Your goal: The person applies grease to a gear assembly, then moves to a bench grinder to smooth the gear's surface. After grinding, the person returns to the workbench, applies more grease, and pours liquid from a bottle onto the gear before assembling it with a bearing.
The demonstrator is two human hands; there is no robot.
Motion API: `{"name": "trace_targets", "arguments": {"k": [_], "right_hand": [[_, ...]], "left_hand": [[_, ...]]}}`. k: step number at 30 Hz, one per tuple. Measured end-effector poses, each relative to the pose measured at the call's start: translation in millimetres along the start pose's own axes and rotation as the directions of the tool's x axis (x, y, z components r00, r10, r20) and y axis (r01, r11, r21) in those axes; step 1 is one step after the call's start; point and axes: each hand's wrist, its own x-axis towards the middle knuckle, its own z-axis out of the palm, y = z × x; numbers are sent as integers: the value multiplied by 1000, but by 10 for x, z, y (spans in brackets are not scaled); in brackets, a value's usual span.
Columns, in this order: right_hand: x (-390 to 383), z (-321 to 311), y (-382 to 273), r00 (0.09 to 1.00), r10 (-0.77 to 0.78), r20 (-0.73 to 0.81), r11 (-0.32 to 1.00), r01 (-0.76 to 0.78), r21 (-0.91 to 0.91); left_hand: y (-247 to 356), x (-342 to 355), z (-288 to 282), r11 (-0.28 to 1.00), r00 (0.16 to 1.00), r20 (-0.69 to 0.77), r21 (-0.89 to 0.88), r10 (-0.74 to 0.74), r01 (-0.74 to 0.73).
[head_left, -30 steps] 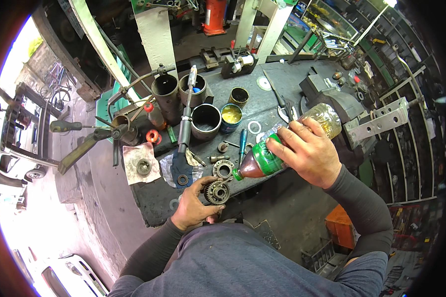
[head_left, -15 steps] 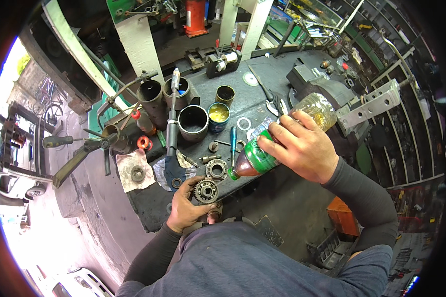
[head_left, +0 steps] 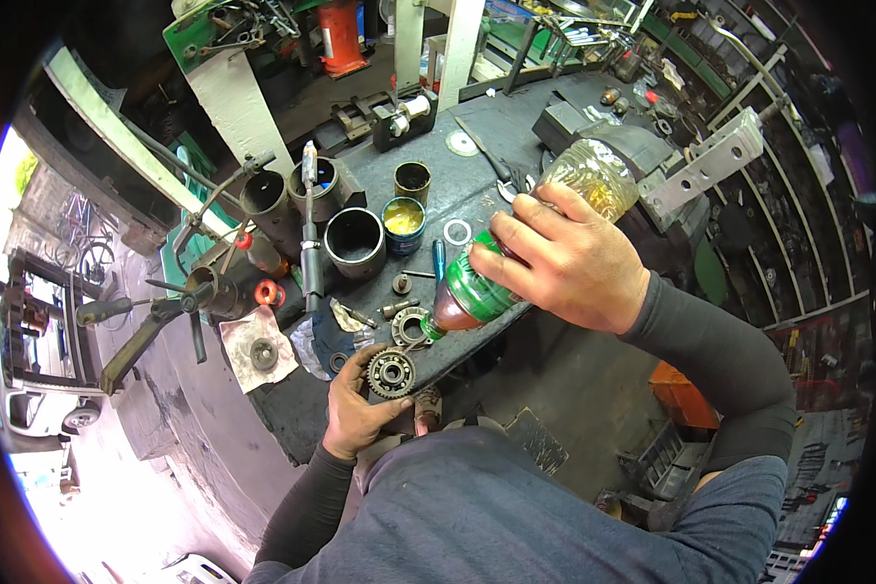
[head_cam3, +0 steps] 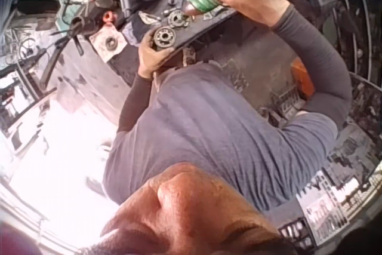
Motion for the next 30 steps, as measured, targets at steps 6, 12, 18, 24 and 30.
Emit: {"name": "trace_targets", "arguments": {"k": [6, 12, 18, 24, 30], "right_hand": [[-42, -66, 2, 1000, -20, -2, 1000, 20, 13], [-70, -79, -32, 999, -32, -44, 999, 32, 0], [-99, -121, -58, 1000, -15, 24, 999, 14, 47], [-120, -104, -43, 1000, -11, 9, 1000, 11, 26], [-112, -79, -158, 1000, -1, -31, 998, 3, 66]], "left_hand": [[-24, 6, 1, 1000, 1000, -13, 9, -6, 6], [-26, 14, 8, 1000, 999, -33, -5, -14, 14], [-23, 17, 42, 1000, 1000, -20, -6, 2, -2], [-17, 21, 70, 999, 999, -29, 30, 29, -28], [-65, 37, 84, 996, 997, -73, 81, 33, -27]]}}
